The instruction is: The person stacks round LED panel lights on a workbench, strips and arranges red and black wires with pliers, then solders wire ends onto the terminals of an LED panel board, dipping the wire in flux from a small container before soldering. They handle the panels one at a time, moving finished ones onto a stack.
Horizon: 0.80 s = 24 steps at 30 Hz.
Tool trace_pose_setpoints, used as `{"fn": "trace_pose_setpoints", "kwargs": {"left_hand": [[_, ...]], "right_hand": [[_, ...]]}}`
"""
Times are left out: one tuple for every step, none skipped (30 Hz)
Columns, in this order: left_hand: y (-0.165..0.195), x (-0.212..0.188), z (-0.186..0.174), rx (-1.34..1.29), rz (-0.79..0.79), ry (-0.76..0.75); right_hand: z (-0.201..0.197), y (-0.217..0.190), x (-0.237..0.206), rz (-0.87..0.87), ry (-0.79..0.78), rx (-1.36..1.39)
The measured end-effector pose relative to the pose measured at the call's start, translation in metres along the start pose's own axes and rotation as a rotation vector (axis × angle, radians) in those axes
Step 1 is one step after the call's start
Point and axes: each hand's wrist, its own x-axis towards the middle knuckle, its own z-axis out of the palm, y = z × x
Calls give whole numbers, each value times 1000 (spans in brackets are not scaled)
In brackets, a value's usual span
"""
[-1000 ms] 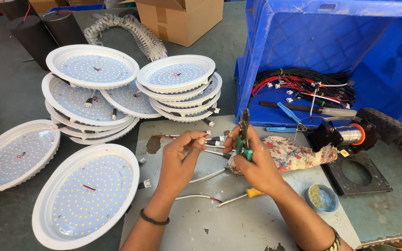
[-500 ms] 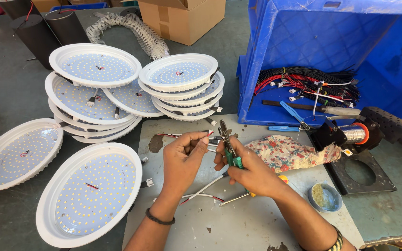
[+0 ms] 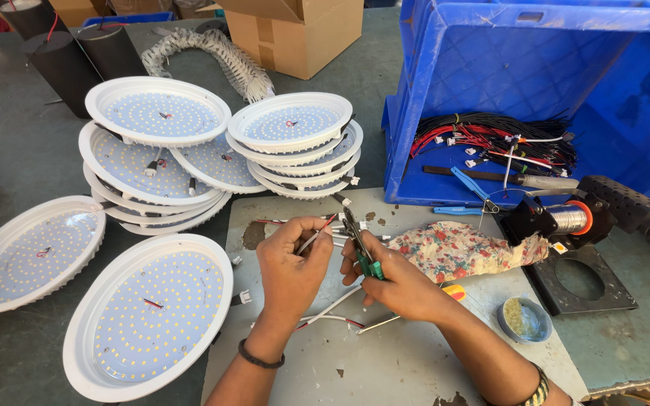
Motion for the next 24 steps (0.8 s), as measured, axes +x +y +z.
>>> {"fn": "trace_pose_setpoints", "kwargs": {"left_hand": [[2, -1, 0, -11, 10, -9], [3, -1, -1, -23, 20, -18], [5, -2, -1, -36, 29, -26], [6, -2, -1, -29, 51, -27], [7, -2, -1, -23, 72, -28], [7, -2, -1, -17, 92, -27], [7, -2, -1, -10, 89, -26], [7, -2, 0, -3, 82, -25], [6, -2, 0, 6, 75, -25], [5, -2, 0, -25, 71, -32], [4, -3, 1, -56, 67, -39], [3, -3, 2, -87, 65, -46], [2, -3, 3, -77, 47, -39], [1, -3, 5, -68, 30, -32], [1, -3, 6, -60, 14, -26], [0, -2, 7, -54, 24, -21], [0, -1, 7, -48, 36, -16], [0, 1, 7, -41, 49, -10], [1, 1, 7, -70, 39, -20], [1, 2, 7, -99, 29, -30], [2, 2, 7, -128, 20, -40], [3, 3, 7, -132, 8, -48], [4, 3, 7, -135, -4, -57], [5, 3, 8, -139, -16, -66]], "right_hand": [[0, 1, 0, -19, -13, -18], [1, 3, 0, -38, -27, -37], [1, 5, 0, -43, -35, -33], [1, 6, -1, -45, -44, -28], [0, 8, -1, -46, -54, -25], [-1, 10, 0, -58, -59, -3], [-2, 12, 0, -65, -67, 21], [-2, 14, 0, -69, -76, 48], [-3, 15, -1, -73, -82, 44], [-3, 16, 0, -77, -89, 43], [-3, 17, 0, -81, -97, 43], [-3, 18, 0, -79, -103, 49], [-3, 18, 0, -79, -107, 54], [-3, 18, -1, -79, -111, 59], [-3, 18, -2, -72, -110, 63], [-4, 17, -3, -66, -109, 67], [-4, 17, -3, -62, -108, 70], [-4, 16, -3, -60, -114, 80], [-4, 15, -3, -59, -119, 91], [-4, 15, -3, -60, -125, 102], [-4, 14, -2, -57, -118, 97], [-4, 14, -2, -56, -111, 93], [-3, 13, -2, -55, -103, 88], [-3, 12, -2, -57, -102, 78]]}}
